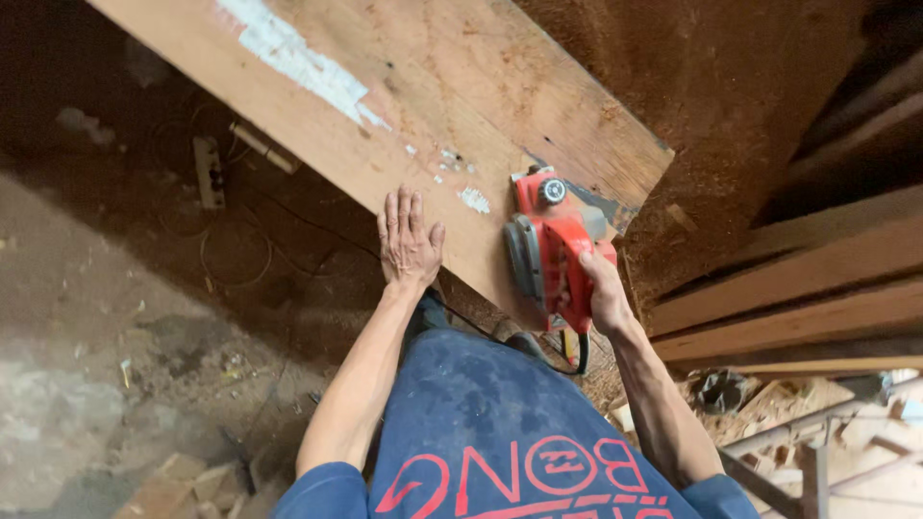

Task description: The person uses a red electric sander to smooth a long wooden plank resting on supports. They move the sander back and forth along the plank's length, generating sawdust, while keeping one hand on the wood for stability.

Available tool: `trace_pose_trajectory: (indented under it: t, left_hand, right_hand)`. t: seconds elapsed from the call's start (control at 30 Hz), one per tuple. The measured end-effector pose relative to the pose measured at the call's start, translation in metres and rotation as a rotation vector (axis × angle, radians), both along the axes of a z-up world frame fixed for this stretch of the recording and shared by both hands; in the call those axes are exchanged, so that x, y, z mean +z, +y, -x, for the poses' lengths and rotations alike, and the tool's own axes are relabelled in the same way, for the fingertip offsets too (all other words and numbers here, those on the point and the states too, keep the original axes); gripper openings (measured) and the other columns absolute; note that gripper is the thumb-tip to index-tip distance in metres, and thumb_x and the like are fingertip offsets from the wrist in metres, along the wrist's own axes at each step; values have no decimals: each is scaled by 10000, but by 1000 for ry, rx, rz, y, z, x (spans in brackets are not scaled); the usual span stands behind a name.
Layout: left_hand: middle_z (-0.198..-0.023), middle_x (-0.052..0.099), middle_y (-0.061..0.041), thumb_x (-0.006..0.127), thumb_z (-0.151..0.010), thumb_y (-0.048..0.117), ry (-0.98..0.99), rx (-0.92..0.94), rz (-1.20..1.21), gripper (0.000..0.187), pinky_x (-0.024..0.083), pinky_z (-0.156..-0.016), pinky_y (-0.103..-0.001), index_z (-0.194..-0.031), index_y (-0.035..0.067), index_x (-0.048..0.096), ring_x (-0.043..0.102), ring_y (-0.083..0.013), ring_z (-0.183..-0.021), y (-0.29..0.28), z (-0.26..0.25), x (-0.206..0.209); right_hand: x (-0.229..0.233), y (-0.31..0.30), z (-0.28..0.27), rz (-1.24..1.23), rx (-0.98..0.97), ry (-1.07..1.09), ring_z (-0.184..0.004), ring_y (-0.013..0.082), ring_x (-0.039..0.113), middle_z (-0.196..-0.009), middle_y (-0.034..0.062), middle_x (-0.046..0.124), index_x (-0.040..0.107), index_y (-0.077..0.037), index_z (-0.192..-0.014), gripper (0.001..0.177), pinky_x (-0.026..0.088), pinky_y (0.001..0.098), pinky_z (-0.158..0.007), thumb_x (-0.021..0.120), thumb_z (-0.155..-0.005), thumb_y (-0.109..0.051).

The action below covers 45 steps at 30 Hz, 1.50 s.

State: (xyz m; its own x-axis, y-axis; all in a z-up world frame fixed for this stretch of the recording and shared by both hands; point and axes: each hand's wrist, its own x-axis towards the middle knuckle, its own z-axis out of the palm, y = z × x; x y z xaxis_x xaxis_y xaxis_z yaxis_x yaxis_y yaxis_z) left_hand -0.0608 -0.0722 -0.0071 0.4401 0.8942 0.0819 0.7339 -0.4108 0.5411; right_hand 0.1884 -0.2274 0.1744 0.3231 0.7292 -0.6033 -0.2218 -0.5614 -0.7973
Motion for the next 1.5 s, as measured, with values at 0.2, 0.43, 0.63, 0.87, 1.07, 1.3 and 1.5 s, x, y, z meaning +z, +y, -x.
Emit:
trace_pose_trajectory:
  t: [0.2,0.43,0.63,0.87,1.07,1.3,1.5]
  left_hand:
    - [-1590,444,-189,607,-1022,319,-192,321,97,606,348,-1199,-541,-1525,36,422,395,-438,-1476,-83,23,16]
    - [-1358,638,-199,639,-976,307,-245,606,522,476,497,-1034,-460,-1392,84,572,612,-400,-1240,-180,64,34]
    - [-1299,675,-216,664,-936,268,-219,583,620,471,535,-965,-469,-1360,74,592,658,-419,-1158,-192,100,26]
    - [-1448,525,-222,768,-810,256,-57,394,887,834,452,-1079,-490,-1539,155,376,528,-399,-1308,-159,63,16]
    - [-1432,543,-251,791,-772,241,-215,449,716,855,477,-1072,-477,-1512,85,391,553,-426,-1286,-149,52,-32]
    - [-1301,661,-223,726,-854,257,-155,449,687,701,566,-965,-502,-1491,121,468,660,-403,-1141,-171,50,-47]
    - [-1431,516,-183,787,-749,231,31,196,887,905,503,-989,-489,-1536,123,354,551,-396,-1238,-195,18,-29]
  right_hand:
    - [19,-87,-7,33,154,50,-542,180,583,-724,78,619,626,-22,-1135,443,496,330,-504,476,-1002,-416]
    - [34,-106,5,-18,483,149,-732,148,623,-919,65,647,534,19,-1349,519,513,297,-640,482,-1037,-393]
    - [3,7,43,-54,636,53,-684,131,664,-841,52,695,546,2,-1320,559,541,286,-612,404,-1039,-460]
    - [-50,259,145,-225,767,-55,-563,119,615,-709,45,661,716,-27,-1182,573,491,289,-518,373,-1112,-481]
    - [-54,306,170,-205,719,-7,-539,146,597,-691,53,629,663,-33,-1059,566,493,314,-505,422,-1088,-544]
    - [-35,220,128,-124,727,-58,-580,147,614,-726,50,630,649,-39,-1066,582,507,310,-546,420,-1059,-575]
    - [1,45,44,72,687,20,-621,160,624,-746,81,655,615,-6,-1197,571,502,321,-567,409,-1047,-517]
